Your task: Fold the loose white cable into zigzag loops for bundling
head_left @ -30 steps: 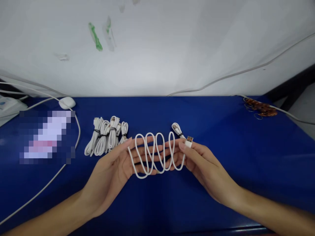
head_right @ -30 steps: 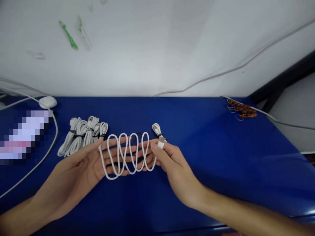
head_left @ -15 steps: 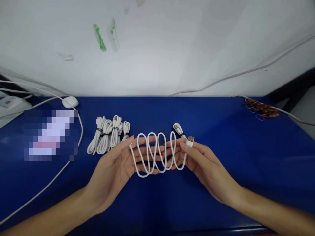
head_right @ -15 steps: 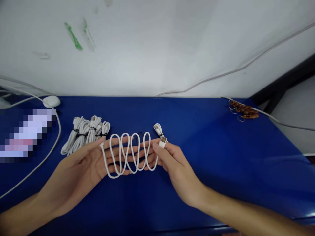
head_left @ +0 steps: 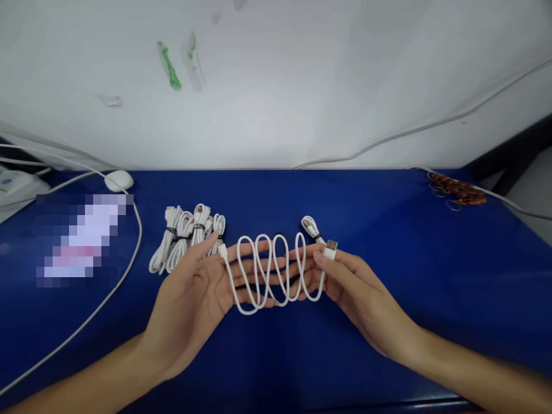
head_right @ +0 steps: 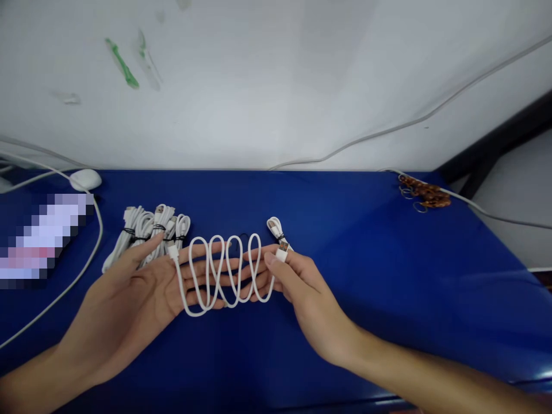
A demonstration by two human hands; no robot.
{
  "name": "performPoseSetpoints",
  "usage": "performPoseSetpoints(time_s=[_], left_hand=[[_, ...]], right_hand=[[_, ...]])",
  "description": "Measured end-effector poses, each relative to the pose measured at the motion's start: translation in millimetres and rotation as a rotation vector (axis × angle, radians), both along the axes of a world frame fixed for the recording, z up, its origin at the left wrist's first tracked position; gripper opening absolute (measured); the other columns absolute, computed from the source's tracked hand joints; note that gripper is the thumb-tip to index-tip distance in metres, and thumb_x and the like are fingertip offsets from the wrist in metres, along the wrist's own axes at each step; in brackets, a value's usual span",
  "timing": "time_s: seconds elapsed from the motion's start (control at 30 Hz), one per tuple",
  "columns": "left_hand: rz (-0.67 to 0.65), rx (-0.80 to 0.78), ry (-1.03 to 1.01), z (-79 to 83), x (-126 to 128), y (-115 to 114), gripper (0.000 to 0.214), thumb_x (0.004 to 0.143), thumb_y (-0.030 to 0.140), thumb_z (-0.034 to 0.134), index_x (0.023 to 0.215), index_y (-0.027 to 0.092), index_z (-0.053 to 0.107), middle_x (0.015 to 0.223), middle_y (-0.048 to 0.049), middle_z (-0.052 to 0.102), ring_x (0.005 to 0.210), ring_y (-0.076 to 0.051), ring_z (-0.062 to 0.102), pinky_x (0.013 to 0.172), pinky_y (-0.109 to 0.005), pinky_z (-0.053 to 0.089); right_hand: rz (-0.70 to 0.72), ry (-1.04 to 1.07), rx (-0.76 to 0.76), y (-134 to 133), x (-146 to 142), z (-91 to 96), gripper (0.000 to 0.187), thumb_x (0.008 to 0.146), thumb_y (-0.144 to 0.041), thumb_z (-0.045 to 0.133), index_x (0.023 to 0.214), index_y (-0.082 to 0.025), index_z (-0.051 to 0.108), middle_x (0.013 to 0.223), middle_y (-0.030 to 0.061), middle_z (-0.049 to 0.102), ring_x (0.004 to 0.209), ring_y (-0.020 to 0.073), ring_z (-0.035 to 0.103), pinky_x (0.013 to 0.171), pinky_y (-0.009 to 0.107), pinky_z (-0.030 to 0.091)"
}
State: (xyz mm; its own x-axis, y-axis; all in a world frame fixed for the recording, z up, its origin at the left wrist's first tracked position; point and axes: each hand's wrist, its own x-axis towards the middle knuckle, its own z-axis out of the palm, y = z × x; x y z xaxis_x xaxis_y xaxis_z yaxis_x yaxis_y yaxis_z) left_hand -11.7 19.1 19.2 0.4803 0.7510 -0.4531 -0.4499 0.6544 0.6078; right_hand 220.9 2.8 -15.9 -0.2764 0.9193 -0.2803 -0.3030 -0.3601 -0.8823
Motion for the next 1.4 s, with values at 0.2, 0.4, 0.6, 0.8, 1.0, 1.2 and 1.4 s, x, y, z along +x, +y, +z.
performPoseSetpoints(time_s=[0.2,0.4,0.6,0.8,1.0,1.2,1.4], left_hand=[[-0.008,-0.005,-0.007,0.2,0.9,-0.1,0.051,0.101,0.051,0.064,0.137,0.018,0.075,0.119,-0.0186,0.084,0.121,-0.046,0.075,0.095,-0.052,0.061],[-0.026,0.009,0.004,-0.5,-0.1,0.7,0.049,0.101,0.051,0.062,0.134,0.018,0.077,0.114,-0.0174,0.085,0.122,-0.048,0.074,0.092,-0.051,0.062],[-0.033,0.006,-0.008,3.4,1.5,0.0,0.057,0.107,0.055,0.052,0.139,0.014,0.073,0.118,-0.019,0.084,0.119,-0.047,0.076,0.095,-0.052,0.061],[0.002,-0.019,0.007,1.3,1.8,0.8,0.052,0.102,0.05,0.062,0.14,0.017,0.073,0.12,-0.0191,0.084,0.121,-0.047,0.075,0.097,-0.052,0.061],[0.035,-0.035,0.041,0.9,1.0,-1.0,0.058,0.101,0.051,0.062,0.144,0.012,0.068,0.124,-0.0218,0.082,0.12,-0.046,0.076,0.1,-0.052,0.059],[-0.006,-0.003,-0.006,2.2,2.4,-0.9,0.056,0.105,0.052,0.057,0.139,0.01,0.071,0.125,-0.0225,0.083,0.12,-0.046,0.075,0.101,-0.051,0.058],[0.012,-0.026,0.017,2.9,2.0,-0.3,0.057,0.105,0.051,0.056,0.142,0.011,0.07,0.125,-0.0232,0.082,0.119,-0.045,0.076,0.1,-0.052,0.059]], right_hand=[[0.008,0.007,-0.006,-0.2,0.0,0.2,0.033,0.102,-0.054,0.076,0.105,-0.022,0.083,0.084,0.0039,0.079,0.079,0.0213,0.075,0.078,0.036,0.057],[0.007,0.004,0.02,0.8,0.1,1.0,0.032,0.102,-0.053,0.075,0.103,-0.022,0.083,0.085,0.0044,0.08,0.079,0.021,0.075,0.078,0.035,0.056],[0.003,-0.001,0.02,0.6,-0.2,1.9,0.032,0.102,-0.053,0.075,0.103,-0.021,0.081,0.087,0.0052,0.08,0.079,0.0215,0.076,0.079,0.036,0.057],[0.016,-0.005,0.017,0.7,-0.4,2.0,0.033,0.102,-0.054,0.074,0.102,-0.022,0.08,0.087,0.0054,0.08,0.078,0.0219,0.075,0.078,0.038,0.058],[0.015,-0.023,0.013,0.1,0.3,1.8,0.034,0.102,-0.055,0.074,0.104,-0.021,0.081,0.086,0.0056,0.08,0.08,0.0226,0.075,0.078,0.037,0.057],[0.01,-0.003,0.011,-0.5,0.0,0.9,0.032,0.103,-0.053,0.074,0.104,-0.022,0.082,0.087,0.0045,0.08,0.08,0.0206,0.075,0.077,0.035,0.055],[0.011,0.01,0.003,0.5,-0.2,2.0,0.03,0.102,-0.052,0.076,0.103,-0.023,0.082,0.088,0.0041,0.081,0.079,0.0198,0.076,0.078,0.033,0.056]])
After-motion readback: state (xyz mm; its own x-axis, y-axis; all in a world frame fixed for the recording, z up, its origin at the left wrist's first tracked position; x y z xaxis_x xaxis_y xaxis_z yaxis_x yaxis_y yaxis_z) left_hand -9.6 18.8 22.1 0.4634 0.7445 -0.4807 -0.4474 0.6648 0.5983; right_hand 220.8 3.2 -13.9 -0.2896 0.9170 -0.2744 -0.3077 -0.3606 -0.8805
